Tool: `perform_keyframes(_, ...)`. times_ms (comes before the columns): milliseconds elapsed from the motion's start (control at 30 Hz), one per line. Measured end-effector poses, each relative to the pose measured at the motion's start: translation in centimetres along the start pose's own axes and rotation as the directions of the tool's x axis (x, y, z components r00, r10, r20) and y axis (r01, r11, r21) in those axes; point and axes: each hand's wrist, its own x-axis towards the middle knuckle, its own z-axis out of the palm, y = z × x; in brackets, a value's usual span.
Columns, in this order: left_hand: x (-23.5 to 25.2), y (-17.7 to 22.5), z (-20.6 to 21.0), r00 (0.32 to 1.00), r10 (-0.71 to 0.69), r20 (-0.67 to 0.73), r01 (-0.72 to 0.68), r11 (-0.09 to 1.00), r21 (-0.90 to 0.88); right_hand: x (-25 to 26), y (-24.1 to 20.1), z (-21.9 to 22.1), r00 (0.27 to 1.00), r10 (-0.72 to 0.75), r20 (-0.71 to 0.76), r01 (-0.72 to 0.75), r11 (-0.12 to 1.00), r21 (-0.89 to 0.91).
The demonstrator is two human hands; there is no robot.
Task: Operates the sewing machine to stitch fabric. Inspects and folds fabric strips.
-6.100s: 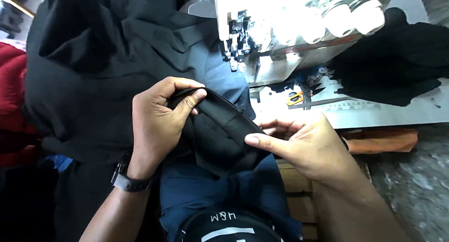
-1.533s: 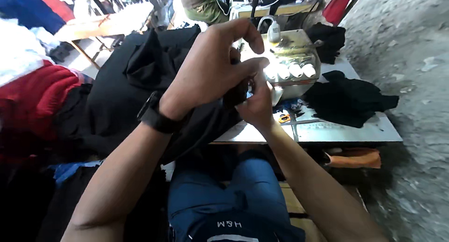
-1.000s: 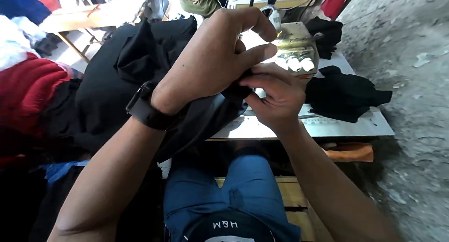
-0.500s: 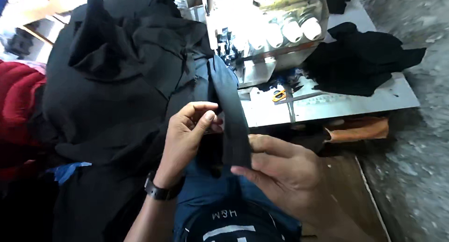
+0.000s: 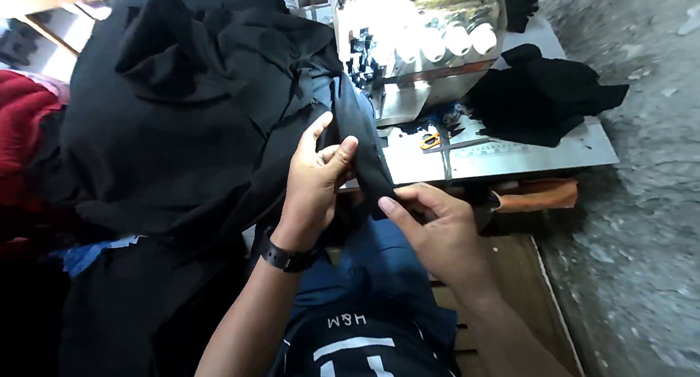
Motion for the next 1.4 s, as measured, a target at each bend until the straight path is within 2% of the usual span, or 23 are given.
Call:
perform_keyframes(33,0.1,-0.3,-0.1,1.000,-0.018,0.009,0.018,1.000,-0.016,-0.1,-0.2,0.0,1.000,0.003,0.006,-0.003,0.998,0.056)
perform_keyframes(100,0.3,-0.4,-0.4,0.997,-0.067,0.050,0.070,0.995,-0.067,-0.4,-1.2,-0.2,0.989,-0.149,-0.007,0.149,0.988,0.044)
perform_keyframes(200,1.0,-0.2,-0.8,0.989,-0.123,0.084,0.132,0.985,-0.114,-0.6,-0.8,0.3,0.911,-0.411,-0.031,0.403,0.905,-0.134)
perform_keyframes(267,1.4,-0.1,-0.9,0.988,-0.138,0.067,0.145,0.983,-0.113,-0.8,0.0,0.8,0.867,-0.497,-0.030,0.478,0.848,-0.228)
perform_keyframes(300,1.4,-0.1,-0.9,0.990,-0.136,0.043,0.140,0.986,-0.089,-1.0,0.3,1.1,0.868,-0.494,-0.047,0.469,0.848,-0.248)
perform_keyframes(367,1.1,0.2,-1.0,0.995,-0.099,-0.003,0.099,0.994,-0.036,-1.2,0.6,1.4,0.932,-0.348,-0.099,0.319,0.920,-0.228)
perform_keyframes(433,1.3,0.3,-1.1,0.997,-0.046,-0.055,0.044,0.998,-0.039,-0.6,0.7,1.3,1.000,-0.003,-0.024,0.001,0.995,-0.102)
perform_keyframes(467,1.7,0.2,-1.1,0.996,-0.024,-0.083,0.019,0.998,-0.066,-0.1,0.8,1.2,0.984,0.167,0.054,-0.168,0.986,0.005)
perform_keyframes(500,1.9,0.0,-1.0,0.995,-0.018,-0.101,0.009,0.996,-0.089,0.5,0.8,1.1,0.954,0.273,0.121,-0.284,0.955,0.089)
perform_keyframes(533,2.1,-0.1,-0.9,0.995,-0.020,-0.099,0.010,0.995,-0.104,0.9,0.7,0.9,0.939,0.306,0.160,-0.327,0.936,0.129)
perform_keyframes(600,1.7,0.0,-1.0,0.999,-0.030,-0.043,0.026,0.994,-0.103,1.1,-0.1,0.4,0.952,0.234,0.196,-0.260,0.958,0.123)
perform_keyframes(700,1.2,-0.2,-1.2,0.991,-0.048,0.121,0.066,0.987,-0.147,0.3,-1.1,-0.1,0.980,0.092,0.178,-0.108,0.991,0.082)
perform_keyframes(733,1.4,-0.4,-1.1,0.990,-0.062,0.126,0.082,0.983,-0.166,0.1,-1.1,-0.1,0.984,0.072,0.164,-0.084,0.994,0.071)
perform_keyframes(833,2.5,-0.7,-0.3,0.996,-0.088,0.034,0.094,0.964,-0.250,-0.3,-0.8,0.2,0.985,0.068,0.160,-0.077,0.996,0.046)
perform_keyframes(933,3.5,-0.7,-0.4,0.996,-0.087,0.029,0.092,0.937,-0.336,0.0,-0.4,0.2,0.977,0.110,0.184,-0.112,0.994,-0.003)
perform_keyframes(1100,3.5,-0.7,-0.4,0.996,-0.080,0.039,0.089,0.945,-0.316,0.1,-0.5,0.3,0.988,0.091,0.128,-0.092,0.996,0.006)
perform_keyframes(1400,3.3,-0.5,-0.3,0.997,-0.069,0.017,0.071,0.947,-0.314,0.0,-0.5,0.1,0.971,0.121,0.208,-0.131,0.991,0.038)
